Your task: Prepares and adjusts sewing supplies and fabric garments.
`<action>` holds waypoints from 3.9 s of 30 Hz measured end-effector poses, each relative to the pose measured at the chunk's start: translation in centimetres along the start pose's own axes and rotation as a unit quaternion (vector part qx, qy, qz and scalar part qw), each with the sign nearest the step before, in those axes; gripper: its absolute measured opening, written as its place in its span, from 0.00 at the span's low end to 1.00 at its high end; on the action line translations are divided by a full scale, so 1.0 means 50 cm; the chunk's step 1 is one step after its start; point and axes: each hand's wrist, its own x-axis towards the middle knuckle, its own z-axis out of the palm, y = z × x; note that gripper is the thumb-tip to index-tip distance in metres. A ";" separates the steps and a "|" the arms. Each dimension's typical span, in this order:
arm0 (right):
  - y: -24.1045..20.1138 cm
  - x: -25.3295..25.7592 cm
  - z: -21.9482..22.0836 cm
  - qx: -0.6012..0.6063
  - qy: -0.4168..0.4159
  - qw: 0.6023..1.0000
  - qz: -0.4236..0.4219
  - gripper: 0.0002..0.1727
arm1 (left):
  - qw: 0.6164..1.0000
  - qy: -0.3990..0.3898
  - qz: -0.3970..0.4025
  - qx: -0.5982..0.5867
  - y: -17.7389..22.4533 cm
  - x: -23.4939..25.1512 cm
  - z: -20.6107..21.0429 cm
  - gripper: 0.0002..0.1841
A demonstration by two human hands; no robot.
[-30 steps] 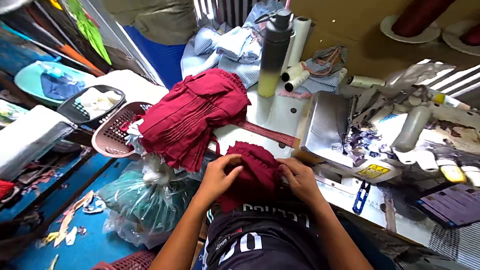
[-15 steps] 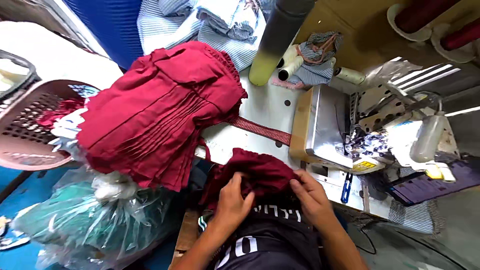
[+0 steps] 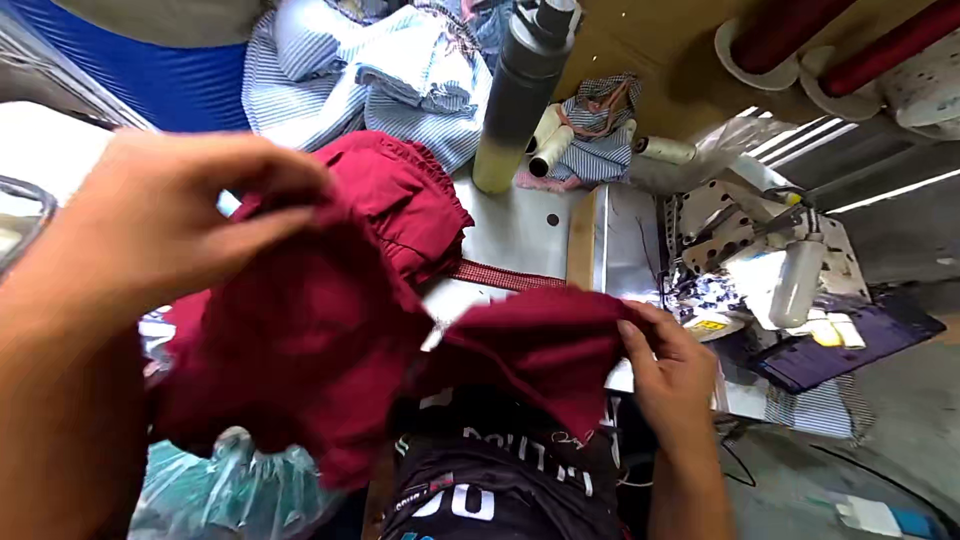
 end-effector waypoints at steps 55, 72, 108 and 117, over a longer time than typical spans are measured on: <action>0.439 -0.581 0.041 -0.198 -0.176 0.888 0.375 0.24 | 0.903 0.016 -0.383 0.194 0.348 -0.080 0.571 0.29; 0.472 -0.611 0.068 -0.076 -0.059 0.958 0.272 0.16 | 0.847 -0.453 0.002 -0.277 0.620 0.041 0.869 0.19; 0.456 -0.643 0.030 0.018 0.007 0.941 0.338 0.17 | 0.678 -0.717 -0.153 0.054 0.719 0.122 1.163 0.23; 0.428 -0.633 0.023 0.070 0.058 0.885 0.456 0.17 | 0.654 -0.742 -0.143 0.030 0.733 0.133 1.157 0.25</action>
